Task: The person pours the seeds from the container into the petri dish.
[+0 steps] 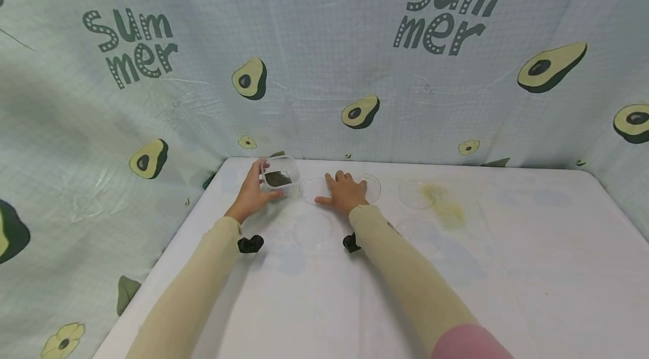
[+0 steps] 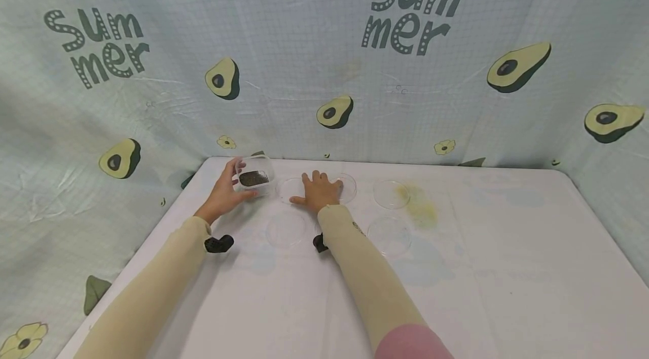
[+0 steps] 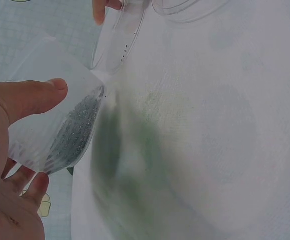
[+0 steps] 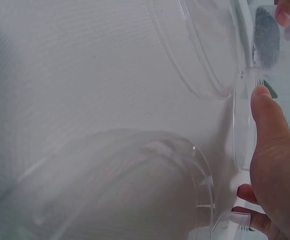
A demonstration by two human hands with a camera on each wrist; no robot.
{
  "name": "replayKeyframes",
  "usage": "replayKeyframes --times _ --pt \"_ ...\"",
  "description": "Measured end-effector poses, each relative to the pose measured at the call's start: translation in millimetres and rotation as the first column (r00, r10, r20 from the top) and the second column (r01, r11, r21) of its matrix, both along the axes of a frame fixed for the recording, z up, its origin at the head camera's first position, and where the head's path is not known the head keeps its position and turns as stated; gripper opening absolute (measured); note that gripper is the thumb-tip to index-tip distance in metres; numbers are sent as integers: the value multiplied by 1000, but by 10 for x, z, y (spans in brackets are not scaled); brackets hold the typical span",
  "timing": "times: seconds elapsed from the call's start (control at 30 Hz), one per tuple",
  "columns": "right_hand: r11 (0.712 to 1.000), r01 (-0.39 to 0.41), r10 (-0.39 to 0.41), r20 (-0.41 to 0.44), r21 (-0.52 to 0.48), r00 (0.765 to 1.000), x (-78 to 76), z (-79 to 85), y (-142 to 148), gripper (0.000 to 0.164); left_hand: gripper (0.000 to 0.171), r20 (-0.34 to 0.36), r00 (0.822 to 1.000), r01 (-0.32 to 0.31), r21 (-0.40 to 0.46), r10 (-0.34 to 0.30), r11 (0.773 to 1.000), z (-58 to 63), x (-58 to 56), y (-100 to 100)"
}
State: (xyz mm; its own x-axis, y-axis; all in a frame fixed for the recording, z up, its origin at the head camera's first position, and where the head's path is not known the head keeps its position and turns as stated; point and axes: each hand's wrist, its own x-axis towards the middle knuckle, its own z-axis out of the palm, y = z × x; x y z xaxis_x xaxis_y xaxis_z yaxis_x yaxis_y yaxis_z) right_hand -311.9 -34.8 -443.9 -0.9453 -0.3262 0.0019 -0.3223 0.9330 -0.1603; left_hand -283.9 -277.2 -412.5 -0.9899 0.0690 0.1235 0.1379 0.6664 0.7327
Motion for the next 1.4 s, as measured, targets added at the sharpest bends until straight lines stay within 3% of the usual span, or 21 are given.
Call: replayKeyframes --times 0.57,1.17,1.4 --pt "1000 -2 2 1 -20 1000 14 33 33 82 94 -35 999 27 -68 -29 997 38 -20 44" --pt "1000 3 -3 18 23 1000 3 29 13 82 98 -5 1000 29 -176 -30 984 84 -42 145" --pt "1000 3 -3 19 26 1000 22 61 12 82 96 -36 998 44 -195 -52 980 102 -69 177"
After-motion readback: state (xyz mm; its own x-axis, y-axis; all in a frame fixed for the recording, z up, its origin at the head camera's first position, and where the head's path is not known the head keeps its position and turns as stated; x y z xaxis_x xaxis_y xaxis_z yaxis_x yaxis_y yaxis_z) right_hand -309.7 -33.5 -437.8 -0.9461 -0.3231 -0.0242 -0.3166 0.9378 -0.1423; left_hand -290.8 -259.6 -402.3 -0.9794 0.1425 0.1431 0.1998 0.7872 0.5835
